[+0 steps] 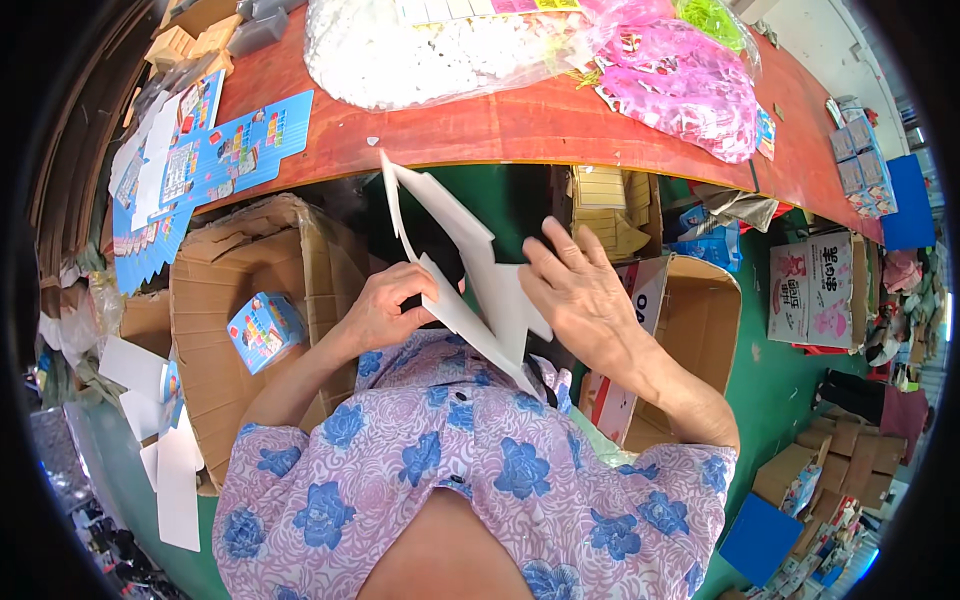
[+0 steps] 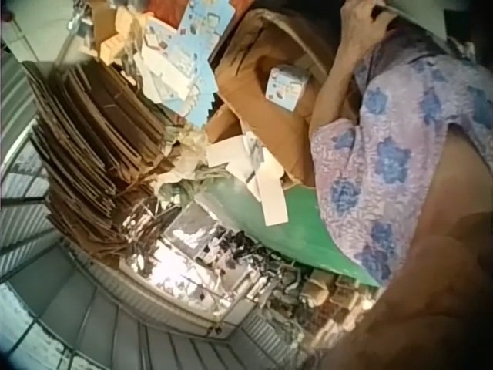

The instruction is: Folding cardboard toy boxes in a warehouse setting.

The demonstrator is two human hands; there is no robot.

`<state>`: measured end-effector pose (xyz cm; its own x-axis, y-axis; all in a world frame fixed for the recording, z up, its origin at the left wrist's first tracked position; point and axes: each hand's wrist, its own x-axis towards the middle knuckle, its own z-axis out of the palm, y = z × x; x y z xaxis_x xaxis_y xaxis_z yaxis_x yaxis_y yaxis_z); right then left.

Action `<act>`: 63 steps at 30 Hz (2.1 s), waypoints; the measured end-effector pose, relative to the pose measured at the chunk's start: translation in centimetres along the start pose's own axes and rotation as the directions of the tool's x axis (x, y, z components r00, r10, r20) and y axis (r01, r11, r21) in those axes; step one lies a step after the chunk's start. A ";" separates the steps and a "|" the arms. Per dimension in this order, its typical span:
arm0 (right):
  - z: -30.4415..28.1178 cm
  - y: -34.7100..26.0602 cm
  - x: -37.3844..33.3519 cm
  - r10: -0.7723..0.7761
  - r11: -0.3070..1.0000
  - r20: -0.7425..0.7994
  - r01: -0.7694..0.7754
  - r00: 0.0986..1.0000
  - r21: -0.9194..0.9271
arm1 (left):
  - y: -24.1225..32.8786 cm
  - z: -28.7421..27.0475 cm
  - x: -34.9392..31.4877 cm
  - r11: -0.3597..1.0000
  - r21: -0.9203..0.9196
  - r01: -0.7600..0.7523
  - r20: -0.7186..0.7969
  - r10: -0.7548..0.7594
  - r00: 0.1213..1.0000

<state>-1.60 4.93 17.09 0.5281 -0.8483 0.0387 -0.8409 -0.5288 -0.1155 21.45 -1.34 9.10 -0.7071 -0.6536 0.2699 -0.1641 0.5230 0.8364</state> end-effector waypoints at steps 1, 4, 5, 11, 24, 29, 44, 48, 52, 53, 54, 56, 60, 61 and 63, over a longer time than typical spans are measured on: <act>0.2 0.0 0.2 0.013 0.958 -0.010 -0.016 1.000 -0.285 | -0.2 0.1 -0.1 1.000 0.001 0.000 -0.002 0.000 1.000; 2.9 0.3 0.7 -0.156 0.899 0.094 0.181 0.983 -0.399 | -1.6 0.4 -0.6 0.996 0.062 0.059 -0.003 -0.059 0.998; 4.3 0.0 0.9 -0.258 0.854 0.168 0.306 0.951 -0.422 | -2.2 0.6 -1.2 0.993 0.093 0.072 -0.023 -0.071 0.997; 9.4 -1.0 -2.4 -0.373 0.912 0.309 0.407 0.875 -0.053 | -4.6 2.8 -2.5 0.989 0.094 0.112 -0.145 -0.098 0.985; 8.3 5.2 -0.4 0.174 0.680 0.529 -0.489 0.831 0.546 | -5.4 4.5 -2.9 0.976 -0.085 0.201 -0.360 -0.218 0.907; 7.1 5.2 0.0 0.216 0.710 0.515 -0.495 0.830 0.500 | -3.2 5.6 -1.9 0.932 -0.115 0.344 -0.545 -0.349 0.763; 12.1 6.5 -2.1 0.157 0.856 0.384 -0.319 0.910 0.407 | -7.6 7.4 -3.5 0.792 -0.444 0.419 -0.509 -0.608 0.610; 11.7 4.5 -0.1 0.280 0.763 0.352 -0.429 0.893 0.483 | -7.7 7.2 -3.5 0.750 -0.548 0.370 -0.584 -0.660 0.472; 13.9 4.8 -0.7 0.296 0.715 0.202 -0.357 0.934 0.601 | -8.5 7.6 -2.9 0.709 -0.565 0.422 -0.571 -0.705 0.420; 14.0 4.4 -0.6 0.397 0.532 0.273 -0.462 0.876 0.710 | -8.5 7.6 -3.0 0.720 -0.536 0.441 -0.588 -0.693 0.417; 14.0 4.0 -0.5 0.401 0.528 0.273 -0.463 0.875 0.712 | -8.5 7.5 -3.0 0.720 -0.533 0.444 -0.586 -0.693 0.421; 14.1 2.9 -0.2 0.459 0.576 0.179 -0.445 0.870 0.686 | -8.7 7.1 -3.2 0.660 -0.551 0.511 -0.556 -0.747 0.365; 14.7 1.6 -0.3 0.423 0.735 -0.031 -0.323 0.905 0.596 | -9.4 6.7 -2.5 0.665 -0.544 0.511 -0.576 -0.740 0.349; 14.7 1.5 -0.4 0.424 0.734 -0.032 -0.322 0.905 0.598 | -9.4 6.6 -2.2 0.665 -0.542 0.513 -0.576 -0.739 0.349; 14.9 1.1 -0.4 0.551 0.753 -0.085 -0.450 0.830 0.481 | -9.4 6.5 -2.0 0.634 -0.525 0.567 -0.554 -0.761 0.338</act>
<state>-1.01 5.14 2.11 -0.0345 -0.9980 0.0526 -0.8137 -0.0025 -0.5813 19.93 -1.43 -2.35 0.2671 -0.9219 -0.2808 -0.1435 -0.3262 0.9344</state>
